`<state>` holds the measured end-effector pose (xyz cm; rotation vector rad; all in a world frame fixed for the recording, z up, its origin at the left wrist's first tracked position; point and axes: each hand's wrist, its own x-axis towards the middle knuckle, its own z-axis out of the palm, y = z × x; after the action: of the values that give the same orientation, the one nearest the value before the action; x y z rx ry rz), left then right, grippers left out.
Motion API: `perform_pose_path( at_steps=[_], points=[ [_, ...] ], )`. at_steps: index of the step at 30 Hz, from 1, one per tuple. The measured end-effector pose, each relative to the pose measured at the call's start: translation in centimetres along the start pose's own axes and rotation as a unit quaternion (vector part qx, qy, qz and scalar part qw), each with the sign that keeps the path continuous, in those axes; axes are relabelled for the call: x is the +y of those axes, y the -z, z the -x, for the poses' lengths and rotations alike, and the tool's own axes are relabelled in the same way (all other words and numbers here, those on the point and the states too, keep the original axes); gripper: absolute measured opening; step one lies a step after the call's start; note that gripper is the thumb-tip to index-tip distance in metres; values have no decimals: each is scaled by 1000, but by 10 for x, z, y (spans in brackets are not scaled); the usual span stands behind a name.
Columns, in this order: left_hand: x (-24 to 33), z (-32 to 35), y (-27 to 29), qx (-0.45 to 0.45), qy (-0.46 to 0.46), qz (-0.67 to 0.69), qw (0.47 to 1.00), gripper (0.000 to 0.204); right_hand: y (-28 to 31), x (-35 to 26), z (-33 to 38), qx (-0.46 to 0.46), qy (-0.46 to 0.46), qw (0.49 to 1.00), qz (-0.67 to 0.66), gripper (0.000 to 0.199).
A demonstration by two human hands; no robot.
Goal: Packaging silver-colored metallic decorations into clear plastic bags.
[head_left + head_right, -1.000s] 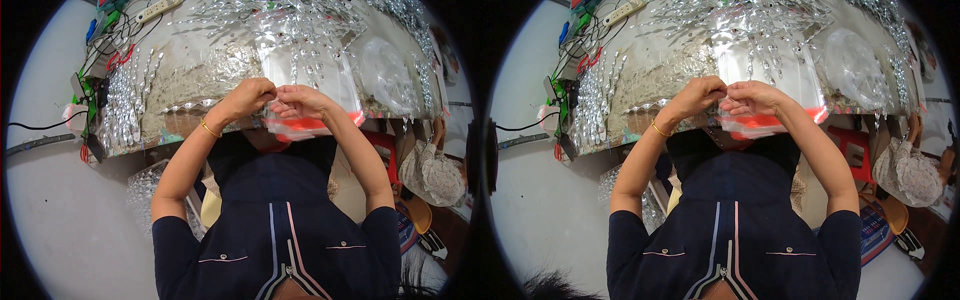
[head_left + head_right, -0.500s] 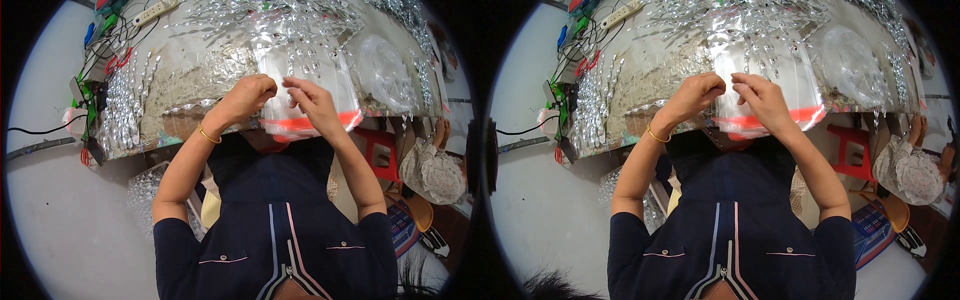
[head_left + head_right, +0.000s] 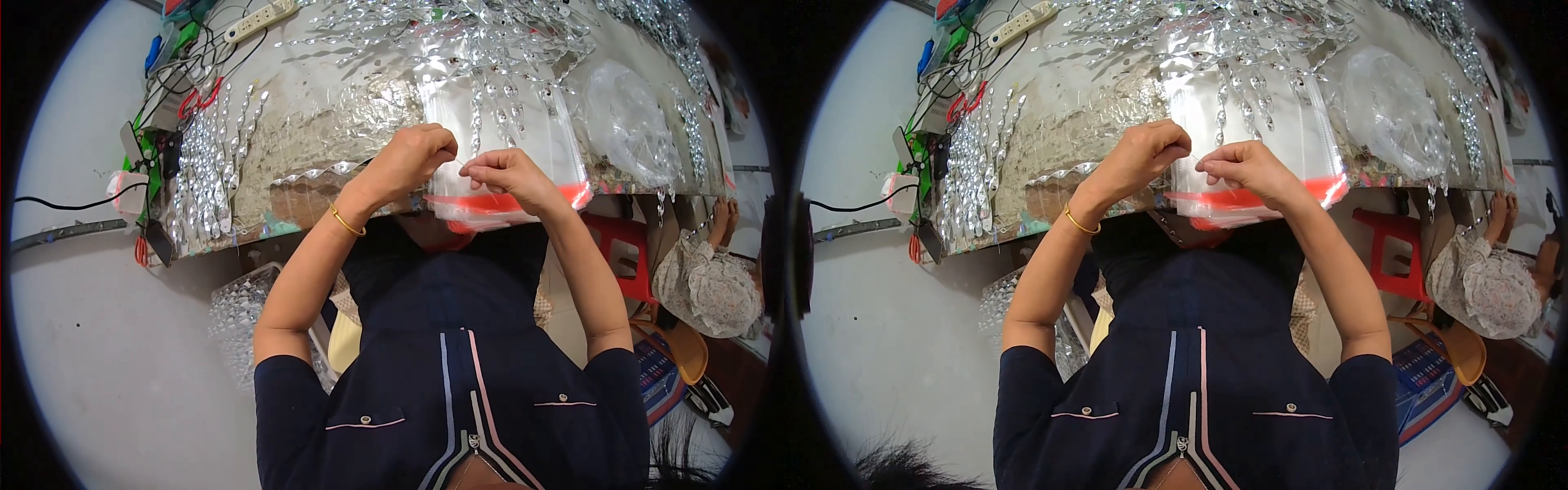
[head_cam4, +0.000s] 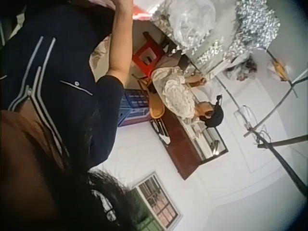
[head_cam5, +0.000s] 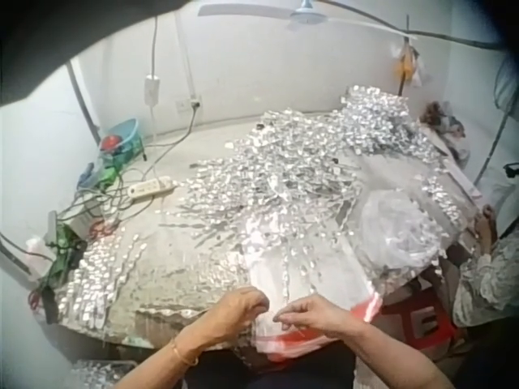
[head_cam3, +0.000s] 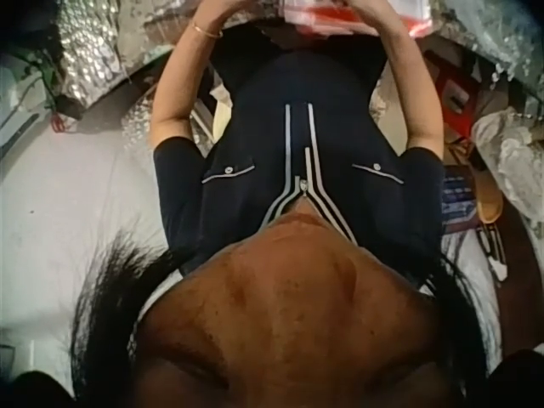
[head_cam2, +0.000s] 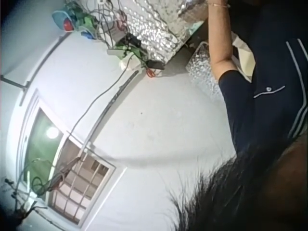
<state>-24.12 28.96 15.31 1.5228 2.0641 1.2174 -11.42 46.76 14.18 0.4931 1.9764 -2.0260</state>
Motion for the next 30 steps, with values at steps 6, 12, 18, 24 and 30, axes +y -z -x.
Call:
perform_pose_path(
  at_steps=[6, 12, 18, 24, 30],
  points=[
    [2, 0, 4, -26, 39, 129, 991, 8, 19, 16, 5, -159, -59, 947, -271, 23],
    [-1, 1, 0, 19, 78, 99, 992, 9, -5, 22, 6, -154, 43, 882, -444, 25],
    [6, 1, -13, 106, 153, 151, 971, 11, -26, 5, -1, 42, 162, 970, -179, 41],
    [7, 1, -23, 156, 142, 154, 965, 15, -34, 0, -7, 158, 259, 947, 107, 40],
    [0, 3, -34, 193, 176, 206, 943, 13, -29, -7, -12, 213, 369, 837, 343, 43]
  ],
)
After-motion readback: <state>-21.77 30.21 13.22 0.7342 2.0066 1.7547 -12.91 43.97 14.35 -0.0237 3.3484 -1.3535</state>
